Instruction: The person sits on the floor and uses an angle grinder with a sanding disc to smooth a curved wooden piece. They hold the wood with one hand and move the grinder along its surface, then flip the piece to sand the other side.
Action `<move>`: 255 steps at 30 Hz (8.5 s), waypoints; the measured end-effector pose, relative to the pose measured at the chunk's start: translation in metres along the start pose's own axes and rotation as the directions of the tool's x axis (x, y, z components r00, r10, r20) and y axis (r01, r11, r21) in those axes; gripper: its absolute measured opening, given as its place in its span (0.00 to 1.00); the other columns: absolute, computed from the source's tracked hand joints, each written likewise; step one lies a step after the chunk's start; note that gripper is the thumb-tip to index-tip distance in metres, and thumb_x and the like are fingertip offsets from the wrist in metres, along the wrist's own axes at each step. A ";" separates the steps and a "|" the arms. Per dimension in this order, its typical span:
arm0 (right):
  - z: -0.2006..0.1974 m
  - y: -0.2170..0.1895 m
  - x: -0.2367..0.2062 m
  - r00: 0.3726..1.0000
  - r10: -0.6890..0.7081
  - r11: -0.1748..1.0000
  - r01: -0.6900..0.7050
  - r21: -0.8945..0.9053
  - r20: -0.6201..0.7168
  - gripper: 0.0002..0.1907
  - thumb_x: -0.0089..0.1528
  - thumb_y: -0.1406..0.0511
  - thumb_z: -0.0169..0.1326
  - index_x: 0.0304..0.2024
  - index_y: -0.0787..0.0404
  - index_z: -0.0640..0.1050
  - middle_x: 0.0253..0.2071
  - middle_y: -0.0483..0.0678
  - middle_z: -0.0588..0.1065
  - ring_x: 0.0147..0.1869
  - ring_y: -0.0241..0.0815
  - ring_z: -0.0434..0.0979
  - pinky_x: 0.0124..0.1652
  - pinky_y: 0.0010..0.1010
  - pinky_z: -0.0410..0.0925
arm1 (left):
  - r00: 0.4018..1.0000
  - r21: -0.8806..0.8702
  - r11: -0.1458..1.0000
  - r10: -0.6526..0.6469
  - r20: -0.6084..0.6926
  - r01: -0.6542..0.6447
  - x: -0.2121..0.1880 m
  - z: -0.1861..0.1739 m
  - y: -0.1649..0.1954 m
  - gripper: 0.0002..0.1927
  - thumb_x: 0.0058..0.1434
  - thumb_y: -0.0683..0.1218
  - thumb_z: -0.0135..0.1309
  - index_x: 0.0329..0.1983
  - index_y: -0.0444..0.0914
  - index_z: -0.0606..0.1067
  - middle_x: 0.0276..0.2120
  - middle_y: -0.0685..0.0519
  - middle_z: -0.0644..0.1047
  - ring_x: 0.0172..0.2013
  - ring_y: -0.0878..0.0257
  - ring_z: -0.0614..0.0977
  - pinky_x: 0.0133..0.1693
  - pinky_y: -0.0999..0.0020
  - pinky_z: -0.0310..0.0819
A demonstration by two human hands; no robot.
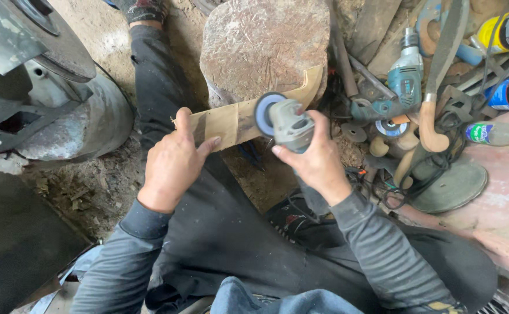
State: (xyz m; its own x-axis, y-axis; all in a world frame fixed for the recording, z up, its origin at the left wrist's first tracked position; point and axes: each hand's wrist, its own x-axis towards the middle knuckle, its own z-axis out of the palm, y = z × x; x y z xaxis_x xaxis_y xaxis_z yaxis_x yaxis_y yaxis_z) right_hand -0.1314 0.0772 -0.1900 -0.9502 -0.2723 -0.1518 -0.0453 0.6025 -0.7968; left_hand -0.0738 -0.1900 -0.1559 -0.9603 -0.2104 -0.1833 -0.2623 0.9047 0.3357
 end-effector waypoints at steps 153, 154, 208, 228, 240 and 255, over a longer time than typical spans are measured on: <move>-0.063 0.071 0.123 0.975 0.121 0.971 -0.156 -0.183 -0.189 0.45 0.55 0.54 0.73 0.65 0.61 0.62 0.53 0.64 0.77 0.56 0.60 0.80 0.54 0.44 0.71 | 0.943 -0.212 0.975 0.006 0.332 0.068 0.117 0.012 -0.065 0.37 0.61 0.60 0.60 0.64 0.35 0.61 0.25 0.35 0.78 0.25 0.42 0.83 0.31 0.50 0.76; -0.063 0.073 0.130 0.977 0.102 0.976 -0.135 -0.171 -0.188 0.45 0.56 0.54 0.73 0.65 0.62 0.62 0.54 0.64 0.77 0.57 0.59 0.80 0.54 0.43 0.71 | 0.963 -0.198 0.979 0.097 0.250 -0.047 0.117 0.013 -0.067 0.37 0.62 0.60 0.60 0.64 0.34 0.62 0.27 0.33 0.78 0.29 0.39 0.82 0.32 0.48 0.75; -0.030 0.034 0.057 0.993 0.114 0.991 -0.114 -0.071 -0.003 0.48 0.52 0.52 0.70 0.66 0.57 0.58 0.51 0.63 0.79 0.55 0.60 0.82 0.52 0.45 0.72 | 0.998 -0.001 0.998 0.062 0.034 -0.062 0.033 0.000 -0.019 0.35 0.63 0.61 0.59 0.60 0.35 0.60 0.28 0.34 0.80 0.30 0.36 0.82 0.29 0.44 0.76; -0.065 0.071 0.138 0.980 0.017 0.987 -0.048 -0.152 -0.198 0.44 0.58 0.54 0.73 0.65 0.64 0.62 0.55 0.64 0.78 0.58 0.59 0.81 0.56 0.42 0.71 | 0.990 0.009 0.991 0.137 -0.021 -0.137 0.045 0.000 -0.028 0.35 0.63 0.61 0.59 0.60 0.34 0.61 0.28 0.36 0.80 0.29 0.39 0.83 0.27 0.48 0.76; -0.031 0.030 0.065 0.987 0.140 0.978 -0.150 -0.146 -0.077 0.48 0.53 0.51 0.72 0.66 0.58 0.61 0.49 0.62 0.79 0.53 0.60 0.82 0.50 0.45 0.73 | 0.986 0.028 0.988 0.151 -0.071 -0.149 0.025 0.002 -0.024 0.37 0.63 0.61 0.59 0.61 0.33 0.59 0.28 0.38 0.80 0.28 0.41 0.83 0.26 0.49 0.76; -0.016 0.007 0.044 0.993 0.109 0.991 -0.105 -0.084 0.044 0.48 0.53 0.51 0.70 0.67 0.58 0.58 0.53 0.62 0.78 0.56 0.57 0.81 0.53 0.43 0.73 | 0.996 -0.022 0.997 0.075 -0.057 -0.077 0.014 0.004 -0.018 0.36 0.62 0.61 0.59 0.60 0.34 0.60 0.29 0.37 0.80 0.29 0.39 0.83 0.26 0.47 0.76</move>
State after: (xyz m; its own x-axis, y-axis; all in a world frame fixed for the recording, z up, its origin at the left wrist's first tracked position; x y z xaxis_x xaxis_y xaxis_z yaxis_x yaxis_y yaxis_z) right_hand -0.1781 0.0812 -0.1930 -0.9349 -0.2376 -0.2638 0.0292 0.6890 -0.7242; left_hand -0.0820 -0.2070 -0.1684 -0.9812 -0.1625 -0.1042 -0.1899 0.9098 0.3691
